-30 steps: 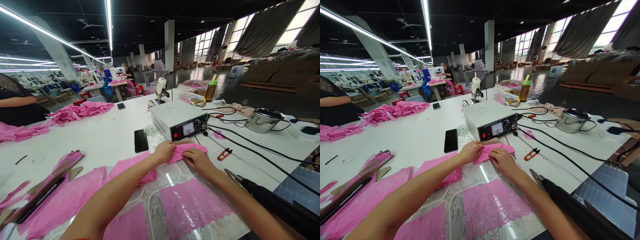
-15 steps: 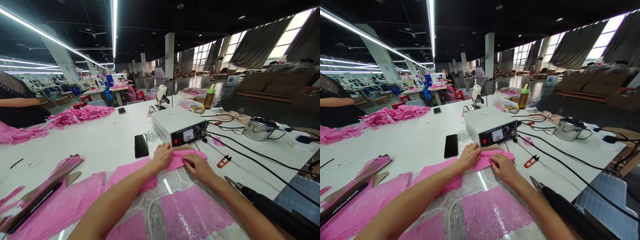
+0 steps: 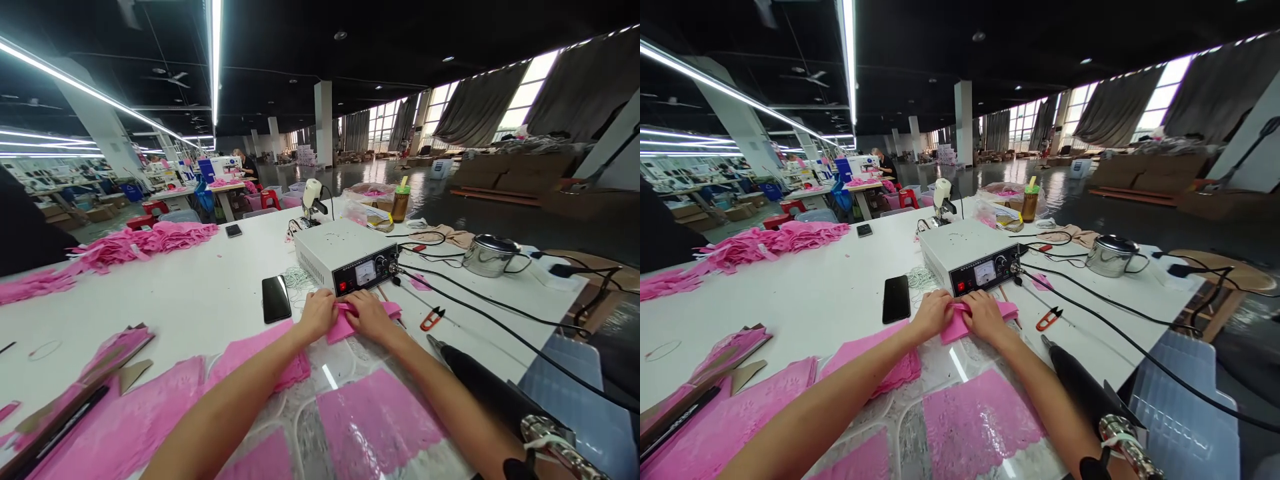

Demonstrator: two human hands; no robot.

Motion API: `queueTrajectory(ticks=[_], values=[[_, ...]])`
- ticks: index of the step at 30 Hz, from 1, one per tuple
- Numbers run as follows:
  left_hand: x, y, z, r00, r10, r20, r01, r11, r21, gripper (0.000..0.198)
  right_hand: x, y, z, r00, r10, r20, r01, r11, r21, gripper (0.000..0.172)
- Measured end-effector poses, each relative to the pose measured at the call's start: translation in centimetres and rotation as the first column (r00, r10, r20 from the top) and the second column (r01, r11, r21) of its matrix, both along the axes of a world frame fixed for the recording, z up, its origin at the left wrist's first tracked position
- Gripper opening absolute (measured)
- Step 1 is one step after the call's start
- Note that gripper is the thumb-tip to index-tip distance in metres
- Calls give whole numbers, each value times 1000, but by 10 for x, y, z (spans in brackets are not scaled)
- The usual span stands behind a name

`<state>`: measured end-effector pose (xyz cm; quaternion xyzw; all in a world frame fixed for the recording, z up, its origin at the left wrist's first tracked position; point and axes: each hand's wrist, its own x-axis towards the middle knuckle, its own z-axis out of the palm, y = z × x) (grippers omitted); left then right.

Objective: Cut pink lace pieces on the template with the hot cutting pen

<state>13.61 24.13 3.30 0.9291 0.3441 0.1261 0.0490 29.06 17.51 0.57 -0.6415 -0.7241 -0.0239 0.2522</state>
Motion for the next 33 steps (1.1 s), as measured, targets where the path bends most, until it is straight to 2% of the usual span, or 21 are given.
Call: queueTrajectory(ticks=[8, 12, 17, 21, 25, 28, 30, 33], values=[[-10, 17, 2, 989, -65, 130, 86, 982, -167, 30, 25, 5, -2, 989, 147, 0, -147, 986, -83, 29], [-11, 17, 4, 975, -75, 209, 124, 965, -233, 29, 40, 7, 3, 980, 197, -26, -199, 971, -132, 26], [-14, 12, 13, 958, -65, 281, 146, 949, -281, 28, 48, 12, 16, 966, 248, -78, -257, 955, -147, 23], [-28, 10, 24, 945, -38, 326, 136, 950, -282, 28, 48, 14, 21, 956, 267, -119, -283, 949, -143, 21], [-49, 8, 35, 919, 19, 394, 76, 972, -224, 26, 47, 16, 22, 932, 320, -169, -350, 918, -186, 25], [-75, 3, 47, 887, 83, 454, -4, 985, -172, 23, 45, 19, 23, 909, 353, -223, -401, 887, -229, 28], [-101, -3, 59, 862, 129, 490, -65, 987, -145, 21, 43, 23, 24, 895, 363, -259, -426, 868, -255, 29], [-151, -24, 79, 817, 209, 537, -166, 978, -128, 17, 41, 32, 25, 880, 361, -308, -448, 846, -289, 27]])
